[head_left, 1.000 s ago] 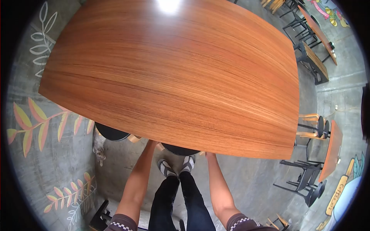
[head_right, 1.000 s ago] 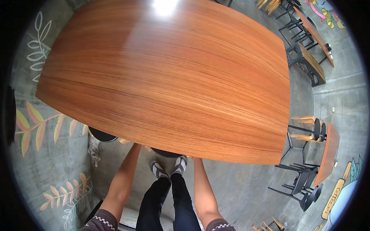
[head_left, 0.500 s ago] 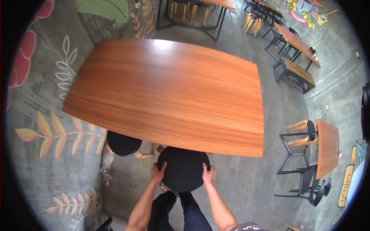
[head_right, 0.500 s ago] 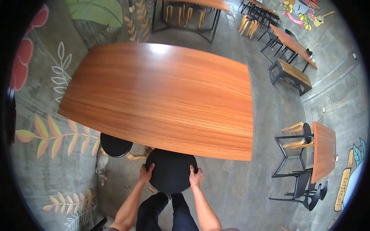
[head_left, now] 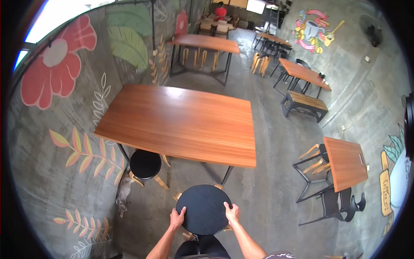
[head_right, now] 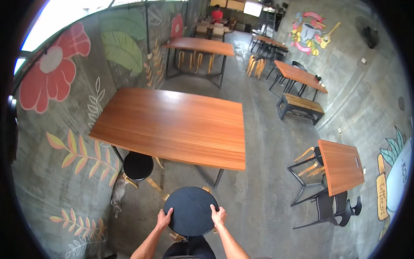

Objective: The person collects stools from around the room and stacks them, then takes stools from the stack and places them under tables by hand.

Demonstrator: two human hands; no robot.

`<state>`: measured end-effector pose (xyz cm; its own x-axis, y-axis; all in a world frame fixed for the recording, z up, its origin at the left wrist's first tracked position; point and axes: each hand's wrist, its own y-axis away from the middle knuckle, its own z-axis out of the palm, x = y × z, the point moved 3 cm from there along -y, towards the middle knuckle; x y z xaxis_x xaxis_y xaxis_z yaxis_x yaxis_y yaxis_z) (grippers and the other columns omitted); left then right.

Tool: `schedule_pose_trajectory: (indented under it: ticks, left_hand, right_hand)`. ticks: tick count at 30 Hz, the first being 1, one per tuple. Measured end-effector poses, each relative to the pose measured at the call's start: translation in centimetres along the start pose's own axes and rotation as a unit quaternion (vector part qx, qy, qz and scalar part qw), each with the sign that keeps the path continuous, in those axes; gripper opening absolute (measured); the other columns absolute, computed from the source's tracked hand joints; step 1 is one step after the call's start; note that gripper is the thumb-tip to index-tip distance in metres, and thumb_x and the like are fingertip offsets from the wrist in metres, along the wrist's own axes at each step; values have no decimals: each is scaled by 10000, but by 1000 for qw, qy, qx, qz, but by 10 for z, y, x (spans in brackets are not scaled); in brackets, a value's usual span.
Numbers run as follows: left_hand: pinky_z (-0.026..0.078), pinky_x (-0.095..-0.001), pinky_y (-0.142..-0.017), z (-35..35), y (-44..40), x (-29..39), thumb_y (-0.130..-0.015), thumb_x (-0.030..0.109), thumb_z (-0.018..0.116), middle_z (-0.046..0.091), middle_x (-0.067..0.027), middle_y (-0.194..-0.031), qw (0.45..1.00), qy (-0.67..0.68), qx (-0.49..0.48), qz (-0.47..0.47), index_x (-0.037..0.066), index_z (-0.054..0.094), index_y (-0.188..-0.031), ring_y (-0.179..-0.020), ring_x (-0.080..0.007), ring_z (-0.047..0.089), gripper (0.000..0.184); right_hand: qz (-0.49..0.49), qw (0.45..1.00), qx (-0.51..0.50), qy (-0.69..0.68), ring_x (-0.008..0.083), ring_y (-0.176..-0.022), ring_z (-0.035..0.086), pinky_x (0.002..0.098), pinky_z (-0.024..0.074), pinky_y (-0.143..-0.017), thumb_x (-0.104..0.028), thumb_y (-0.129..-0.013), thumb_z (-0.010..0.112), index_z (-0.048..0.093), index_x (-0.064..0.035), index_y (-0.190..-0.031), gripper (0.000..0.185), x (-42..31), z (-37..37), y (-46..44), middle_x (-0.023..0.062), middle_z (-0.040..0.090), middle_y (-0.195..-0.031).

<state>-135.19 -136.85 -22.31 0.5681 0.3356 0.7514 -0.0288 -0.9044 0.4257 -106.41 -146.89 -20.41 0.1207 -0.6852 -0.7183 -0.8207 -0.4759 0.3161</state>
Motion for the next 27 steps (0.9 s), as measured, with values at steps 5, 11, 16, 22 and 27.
schedule_pose_trajectory:
  ticks: [5, 11, 16, 22, 27]
  left_hand:
    - [509, -442, -847, -12, 79, 49, -845, 579, 654, 643, -333, -1029, 998, 4, -53, 34, -128, 556, -1065, -1004, -398, 648, 747]
    - [505, -427, -777, 24, 154, 103, -837, 643, 627, 654, -281, -967, 985, -32, -132, 102, -106, 554, -1019, -920, -320, 649, 774]
    - [491, -420, -696, 80, 202, 149, -822, 657, 642, 616, -207, -788, 969, -45, -190, 151, -71, 515, -888, -741, -257, 590, 742]
    - [484, -387, -637, 172, 276, 199, -808, 605, 693, 625, -180, -757, 960, -16, -174, 217, -72, 535, -865, -688, -202, 568, 698]
    - [456, -353, -588, 262, 314, 237, -788, 574, 731, 576, -117, -646, 960, 32, -154, 231, -50, 543, -771, -627, -138, 503, 652]
  right_hand:
    - [-30, 999, -5, 28, 348, -755, 646, 446, 485, -694, -521, -821, 703, 618, 46, -810, 574, 0, -107, 51, 219, 662, -775]
    - [-23, 998, 60, -24, 346, -739, 646, 448, 482, -676, -507, -818, 707, 638, 44, -814, 555, 42, -221, 81, 229, 663, -770]
    - [15, 992, 119, -48, 413, -819, 669, 472, 497, -713, -513, -816, 703, 660, 39, -834, 553, 82, -309, 91, 263, 679, -840]
    - [0, 979, 202, -40, 373, -734, 647, 459, 475, -676, -487, -840, 685, 637, 72, -812, 562, 149, -409, 68, 250, 656, -758]
    - [32, 972, 225, -61, 369, -713, 642, 459, 478, -680, -473, -826, 702, 642, 70, -793, 547, 187, -490, 32, 238, 652, -739]
